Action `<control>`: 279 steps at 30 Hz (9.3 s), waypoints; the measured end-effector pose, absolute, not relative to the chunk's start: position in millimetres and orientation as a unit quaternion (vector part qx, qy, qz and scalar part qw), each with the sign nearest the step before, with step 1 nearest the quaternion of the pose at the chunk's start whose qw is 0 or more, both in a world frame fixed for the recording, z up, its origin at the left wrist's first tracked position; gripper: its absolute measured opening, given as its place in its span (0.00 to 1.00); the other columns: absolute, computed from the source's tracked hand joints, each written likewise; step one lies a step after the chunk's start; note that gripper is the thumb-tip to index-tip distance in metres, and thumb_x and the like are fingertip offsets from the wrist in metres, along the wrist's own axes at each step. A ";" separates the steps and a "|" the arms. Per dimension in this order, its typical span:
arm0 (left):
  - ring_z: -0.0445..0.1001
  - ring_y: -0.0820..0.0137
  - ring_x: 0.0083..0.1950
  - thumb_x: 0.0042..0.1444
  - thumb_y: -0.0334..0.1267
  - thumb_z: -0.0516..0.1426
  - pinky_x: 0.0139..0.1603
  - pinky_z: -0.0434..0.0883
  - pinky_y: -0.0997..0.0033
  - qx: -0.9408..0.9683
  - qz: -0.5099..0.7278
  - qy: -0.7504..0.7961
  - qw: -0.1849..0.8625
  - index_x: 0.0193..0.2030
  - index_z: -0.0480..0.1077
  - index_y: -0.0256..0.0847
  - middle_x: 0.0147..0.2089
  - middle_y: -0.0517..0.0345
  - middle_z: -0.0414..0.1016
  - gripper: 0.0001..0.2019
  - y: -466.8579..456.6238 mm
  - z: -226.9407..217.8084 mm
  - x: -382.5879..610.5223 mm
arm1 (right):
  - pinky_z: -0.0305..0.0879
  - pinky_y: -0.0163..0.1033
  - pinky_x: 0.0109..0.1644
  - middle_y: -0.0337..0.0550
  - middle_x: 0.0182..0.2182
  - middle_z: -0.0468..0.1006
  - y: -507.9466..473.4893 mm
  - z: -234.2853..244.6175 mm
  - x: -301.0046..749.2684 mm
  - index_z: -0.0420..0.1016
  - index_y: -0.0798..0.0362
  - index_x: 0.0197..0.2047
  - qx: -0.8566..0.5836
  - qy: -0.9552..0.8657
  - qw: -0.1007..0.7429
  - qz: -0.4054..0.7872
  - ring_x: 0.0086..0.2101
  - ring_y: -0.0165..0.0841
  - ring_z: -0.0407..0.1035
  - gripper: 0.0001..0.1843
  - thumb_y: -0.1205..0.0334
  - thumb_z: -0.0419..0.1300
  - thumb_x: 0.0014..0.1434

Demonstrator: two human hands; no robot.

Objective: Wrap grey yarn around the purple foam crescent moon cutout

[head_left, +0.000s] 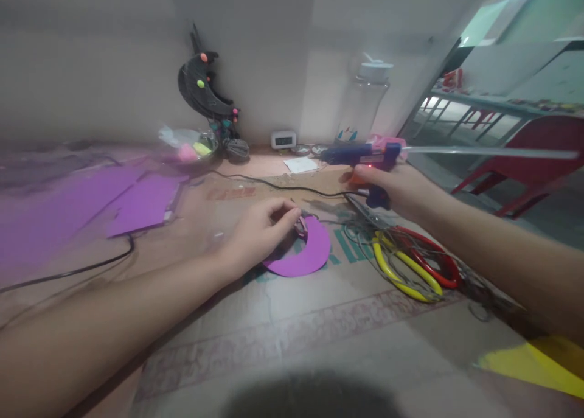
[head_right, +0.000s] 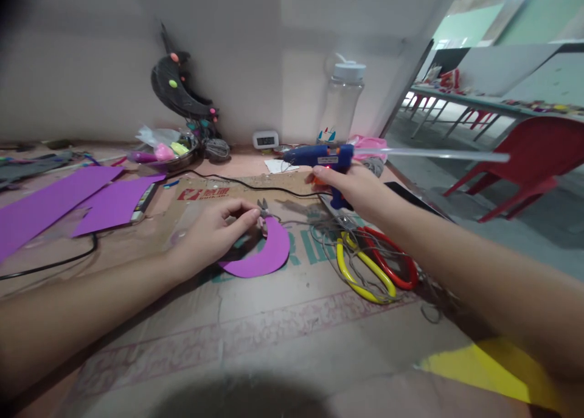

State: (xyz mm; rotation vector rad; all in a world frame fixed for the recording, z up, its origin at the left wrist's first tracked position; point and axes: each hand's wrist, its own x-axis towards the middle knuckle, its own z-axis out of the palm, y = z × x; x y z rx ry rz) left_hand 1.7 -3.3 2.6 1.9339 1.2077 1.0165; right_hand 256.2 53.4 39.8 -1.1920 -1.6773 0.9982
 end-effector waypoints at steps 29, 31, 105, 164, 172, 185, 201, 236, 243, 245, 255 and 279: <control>0.77 0.68 0.37 0.63 0.44 0.53 0.40 0.71 0.70 0.752 0.351 0.436 0.349 0.35 0.74 0.41 0.35 0.56 0.80 0.12 -1.1 -2.3 0.9 | 0.59 0.52 0.61 0.56 0.56 0.74 115.9 44.8 259.8 0.74 0.57 0.56 -0.574 -0.782 0.235 0.052 0.56 0.51 0.67 0.26 0.51 0.61 0.59; 0.77 0.68 0.37 0.62 0.44 0.54 0.40 0.71 0.70 0.752 0.354 0.435 0.345 0.35 0.74 0.41 0.35 0.56 0.80 0.12 -0.6 -2.0 1.4 | 0.63 0.49 0.58 0.53 0.55 0.75 78.3 43.3 252.9 0.73 0.55 0.56 -0.518 -0.807 0.270 0.086 0.52 0.45 0.70 0.22 0.53 0.57 0.62; 0.75 0.67 0.41 0.63 0.44 0.53 0.45 0.70 0.68 0.793 0.294 0.386 0.369 0.38 0.74 0.40 0.39 0.55 0.79 0.12 -5.1 -2.4 1.6 | 0.58 0.32 0.28 0.34 0.24 0.68 -1.2 0.8 215.9 0.70 0.53 0.37 -0.441 -0.731 0.318 0.412 0.25 0.27 0.62 0.10 0.54 0.58 0.60; 0.74 0.68 0.39 0.64 0.43 0.52 0.43 0.68 0.69 0.814 0.304 0.372 0.328 0.37 0.73 0.38 0.36 0.55 0.76 0.13 -3.9 -3.8 1.1 | 0.58 0.34 0.33 0.37 0.26 0.72 -2.4 6.1 217.7 0.74 0.54 0.35 -0.424 -0.802 0.302 0.294 0.28 0.28 0.63 0.11 0.57 0.55 0.62; 0.73 0.68 0.39 0.64 0.42 0.52 0.43 0.68 0.69 0.830 0.295 0.352 0.316 0.37 0.73 0.38 0.37 0.55 0.76 0.12 -4.2 -5.4 0.9 | 0.59 0.34 0.33 0.38 0.29 0.75 -2.2 6.4 216.5 0.74 0.54 0.35 -0.411 -0.802 0.307 0.304 0.29 0.28 0.65 0.10 0.57 0.57 0.61; 0.76 0.68 0.37 0.64 0.44 0.53 0.39 0.71 0.71 0.741 0.388 0.421 0.352 0.39 0.74 0.40 0.35 0.56 0.79 0.12 -5.6 -3.2 2.5 | 0.60 0.33 0.28 0.37 0.27 0.68 -2.8 6.1 218.3 0.68 0.53 0.38 -0.413 -0.743 0.382 0.364 0.26 0.27 0.63 0.13 0.51 0.53 0.64; 0.72 0.67 0.43 0.62 0.44 0.55 0.42 0.70 0.69 0.752 0.421 0.434 0.265 0.41 0.68 0.40 0.40 0.55 0.73 0.09 -7.4 -2.7 2.4 | 0.58 0.35 0.32 0.35 0.26 0.65 -10.7 4.2 220.3 0.60 0.50 0.30 -0.381 -0.785 0.468 0.141 0.27 0.28 0.60 0.08 0.68 0.58 0.54; 0.71 0.71 0.31 0.63 0.44 0.53 0.35 0.68 0.73 0.689 0.450 0.447 0.352 0.30 0.68 0.40 0.27 0.62 0.71 0.13 -3.6 -1.0 3.8 | 0.64 0.37 0.40 0.45 0.38 0.75 7.8 3.4 220.6 0.73 0.54 0.46 -0.408 -0.807 0.351 0.244 0.36 0.34 0.68 0.15 0.54 0.51 0.66; 0.75 0.70 0.25 0.64 0.46 0.52 0.29 0.71 0.70 0.578 0.419 0.400 0.575 0.35 0.63 0.41 0.25 0.60 0.75 0.12 3.1 -4.9 2.8 | 0.64 0.37 0.41 0.44 0.39 0.82 -14.0 3.4 217.7 0.77 0.51 0.50 -0.319 -0.923 0.160 0.144 0.36 0.34 0.74 0.14 0.63 0.56 0.64; 0.74 0.69 0.23 0.63 0.46 0.53 0.26 0.71 0.70 0.547 0.389 0.375 0.640 0.35 0.62 0.41 0.25 0.59 0.75 0.11 4.1 -4.6 1.8 | 0.64 0.37 0.41 0.44 0.39 0.82 -15.8 6.5 217.6 0.79 0.50 0.48 -0.326 -0.926 0.130 0.140 0.36 0.34 0.75 0.14 0.64 0.54 0.64; 0.57 0.79 0.17 0.65 0.43 0.51 0.20 0.58 0.80 0.560 0.462 0.396 0.562 0.27 0.56 0.41 0.16 0.70 0.54 0.16 6.4 -4.5 2.1 | 0.64 0.38 0.36 0.41 0.36 0.83 30.1 53.8 267.2 0.82 0.49 0.40 -0.456 -0.880 0.114 0.072 0.34 0.36 0.74 0.12 0.65 0.57 0.58; 0.63 0.75 0.23 0.63 0.43 0.51 0.26 0.62 0.75 0.635 0.407 0.452 0.476 0.26 0.69 0.39 0.24 0.61 0.72 0.17 0.9 0.3 3.6 | 0.66 0.31 0.38 0.41 0.45 0.80 14.7 123.5 315.4 0.76 0.50 0.57 -0.374 -0.865 -0.009 0.333 0.33 0.27 0.71 0.21 0.55 0.60 0.61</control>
